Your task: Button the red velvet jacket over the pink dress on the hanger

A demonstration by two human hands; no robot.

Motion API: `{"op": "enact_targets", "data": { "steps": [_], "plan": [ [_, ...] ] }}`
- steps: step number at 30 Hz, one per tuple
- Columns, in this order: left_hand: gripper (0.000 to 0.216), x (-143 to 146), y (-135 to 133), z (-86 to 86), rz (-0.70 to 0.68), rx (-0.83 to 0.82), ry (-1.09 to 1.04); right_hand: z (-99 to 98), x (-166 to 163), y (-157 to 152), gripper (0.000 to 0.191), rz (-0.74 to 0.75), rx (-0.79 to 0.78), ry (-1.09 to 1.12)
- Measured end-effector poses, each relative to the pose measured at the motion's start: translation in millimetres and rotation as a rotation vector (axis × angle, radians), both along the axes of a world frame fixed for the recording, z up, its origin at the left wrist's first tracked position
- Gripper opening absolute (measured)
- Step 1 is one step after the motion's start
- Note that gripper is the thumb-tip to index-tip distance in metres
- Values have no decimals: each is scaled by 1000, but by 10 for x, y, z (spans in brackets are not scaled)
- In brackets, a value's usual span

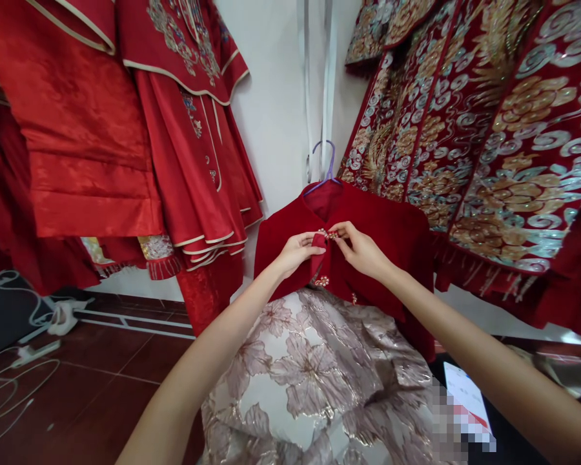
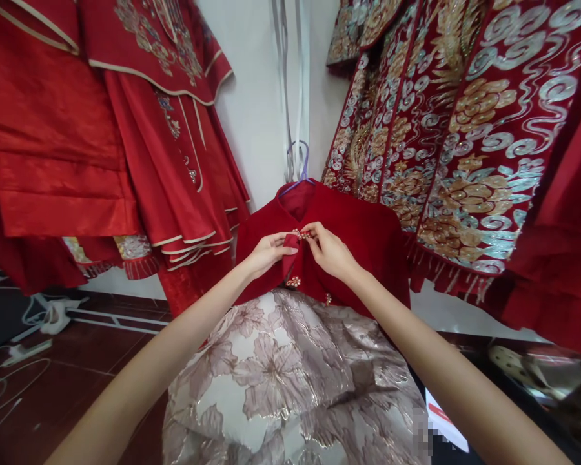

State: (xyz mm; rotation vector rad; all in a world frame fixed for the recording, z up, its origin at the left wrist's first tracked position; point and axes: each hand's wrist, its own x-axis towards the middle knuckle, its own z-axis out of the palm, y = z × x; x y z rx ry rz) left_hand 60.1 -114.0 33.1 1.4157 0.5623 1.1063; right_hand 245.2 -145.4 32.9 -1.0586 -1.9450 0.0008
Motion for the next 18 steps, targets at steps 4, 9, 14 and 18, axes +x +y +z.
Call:
{"op": "enact_targets", "data": {
  "steps": [4, 9, 14, 18],
  "plan": [
    [35, 14, -2, 70, 61, 82, 117, 0, 3, 17, 20, 8, 1, 8],
    [22, 153, 43, 146, 272, 259, 342, 25, 10, 64, 19, 32, -5, -13],
    [22, 264, 79, 166, 538, 451, 575, 2, 22, 73, 20, 13, 6, -22],
    [22, 282, 74, 165, 560, 401, 567, -33, 26, 93, 23, 10, -1, -8]
  ]
}}
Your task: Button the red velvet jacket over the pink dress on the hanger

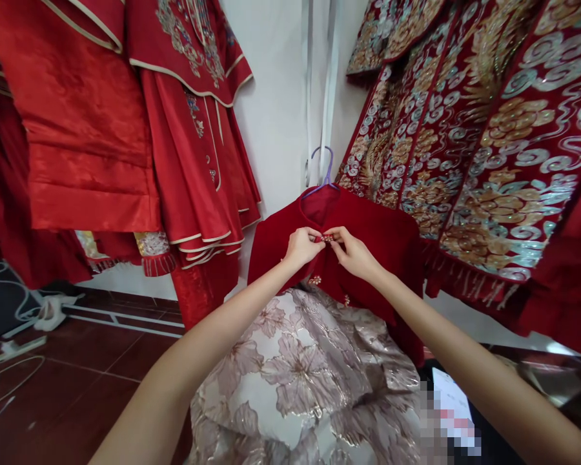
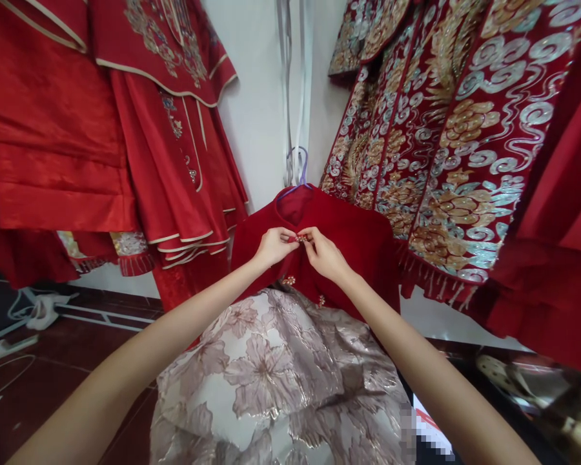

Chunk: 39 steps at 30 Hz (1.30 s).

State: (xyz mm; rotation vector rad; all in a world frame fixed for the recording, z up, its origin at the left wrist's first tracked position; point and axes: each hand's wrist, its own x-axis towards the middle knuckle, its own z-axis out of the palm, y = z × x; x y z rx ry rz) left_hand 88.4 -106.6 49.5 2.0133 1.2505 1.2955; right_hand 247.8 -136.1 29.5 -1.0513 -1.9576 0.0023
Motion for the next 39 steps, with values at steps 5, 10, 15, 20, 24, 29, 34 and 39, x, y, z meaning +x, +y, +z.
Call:
{"op": "enact_targets", "data": {
  "steps": [5, 10, 15, 20, 24, 29, 34, 39],
  "plan": [
    [19, -5, 68, -67, -98, -190, -182, -13, -36, 33, 21, -67, -1, -7],
    [19, -51, 147, -93, -131, -190, -215, 22, -65, 7, 20, -88, 2, -6],
    [23, -65, 103, -35, -65, -76, -50, 56, -45, 19, 19, -70, -10, 4],
    [20, -65, -29, 51, -12, -2, 92, 78, -27, 68, 15, -74, -22, 34],
    [18, -88, -119, 139, 20, 82, 246, 120, -27, 80, 14, -51, -21, 59],
    [16, -89, -154, 223, 69, 277, 509, 154, -29, 76, 15, 15, -48, 115],
    [18, -63, -170, 238, 43, 349, 656, 146, -42, 95, 21, 30, -128, 278],
    [19, -51, -213, 173, 39, 387, 696, 107, -58, 110, 18, -8, -54, 328]
  ]
}}
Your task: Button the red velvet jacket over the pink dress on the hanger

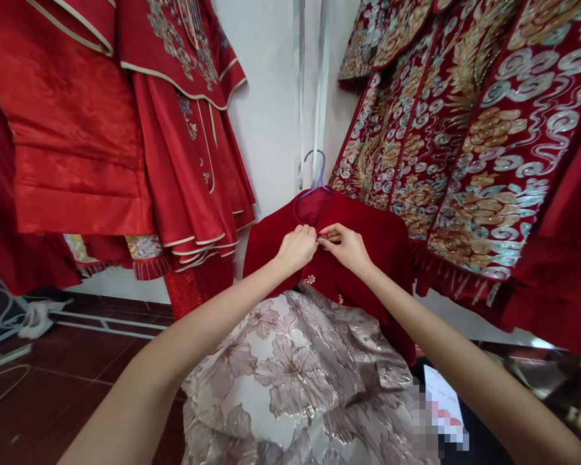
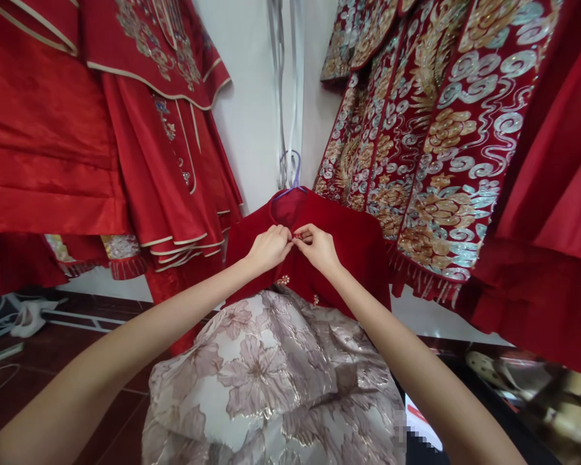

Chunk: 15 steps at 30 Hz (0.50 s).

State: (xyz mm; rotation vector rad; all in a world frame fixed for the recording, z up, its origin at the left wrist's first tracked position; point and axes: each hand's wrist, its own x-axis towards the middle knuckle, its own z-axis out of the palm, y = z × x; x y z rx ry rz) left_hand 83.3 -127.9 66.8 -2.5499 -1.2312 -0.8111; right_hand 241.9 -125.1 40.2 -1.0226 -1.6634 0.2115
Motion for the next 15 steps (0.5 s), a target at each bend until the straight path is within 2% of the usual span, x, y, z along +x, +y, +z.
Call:
{"op": "enact_targets", "data": {
  "steps": [5, 15],
  "plan": [
    [19, 36, 10, -32, -3, -7, 29, -44, -1, 9, 19, -7, -28, 62],
    [14, 55, 18, 22, -65, -79, -73, -120, 5, 60, 24, 0, -16, 153]
  ]
}}
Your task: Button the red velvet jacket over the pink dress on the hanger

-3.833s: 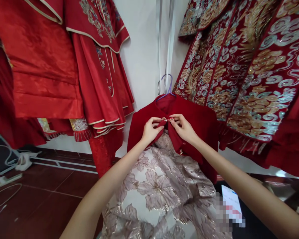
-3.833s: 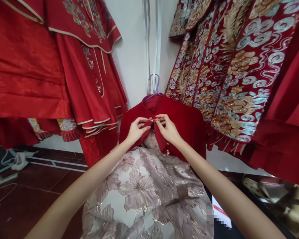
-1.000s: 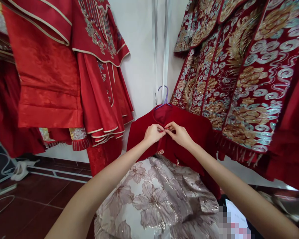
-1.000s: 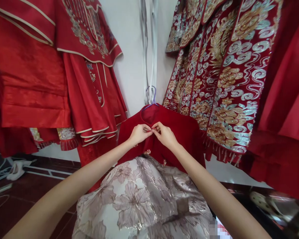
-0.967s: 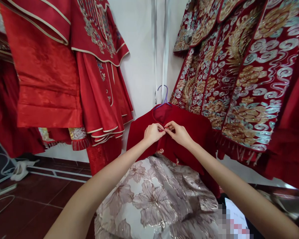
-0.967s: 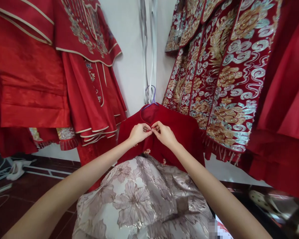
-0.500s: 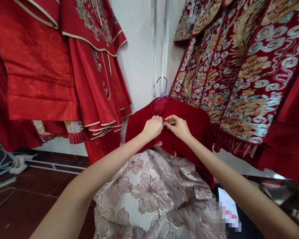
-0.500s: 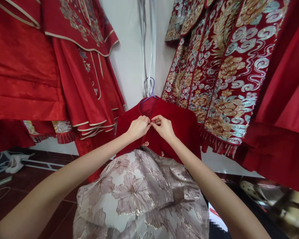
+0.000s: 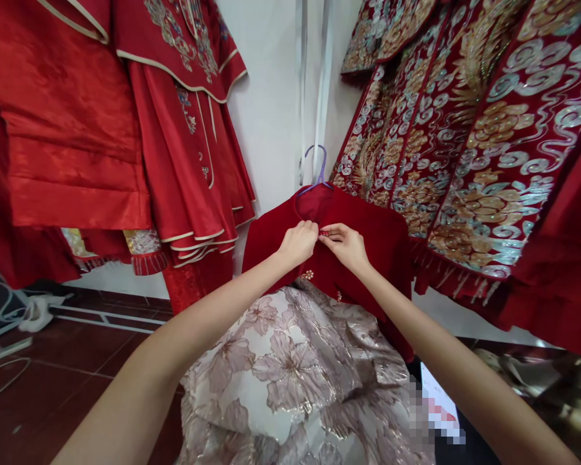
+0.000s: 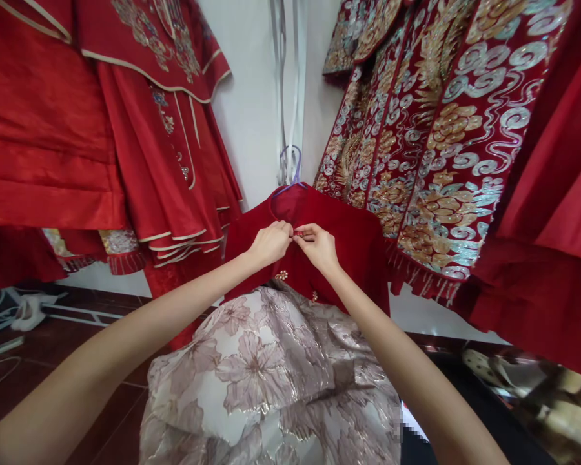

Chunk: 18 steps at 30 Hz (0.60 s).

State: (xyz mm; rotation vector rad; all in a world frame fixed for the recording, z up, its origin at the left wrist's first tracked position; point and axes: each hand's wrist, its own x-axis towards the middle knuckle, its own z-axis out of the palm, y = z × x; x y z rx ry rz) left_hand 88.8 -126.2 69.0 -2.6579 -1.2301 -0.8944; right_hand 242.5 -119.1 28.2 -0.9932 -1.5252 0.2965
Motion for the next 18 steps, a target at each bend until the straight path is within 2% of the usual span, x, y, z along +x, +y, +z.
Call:
{"op": "enact_targets", "data": {
  "steps": [6, 13, 15, 18],
  "plan": [
    [18, -27, 35, -31, 8, 55, 44, 30, -23, -55, 24, 30, 33, -9],
    [18, -24, 41, -85, -15, 34, -29, 45, -47, -40, 24, 14, 35, -61],
    [14, -15, 51, -125, -18, 2, -105, -26, -82, -60, 33, 20, 60, -39],
    [15, 2, 103, -196, -23, -153, -392, -245, -188, -212, 64, -2, 148, -38]
  ]
}}
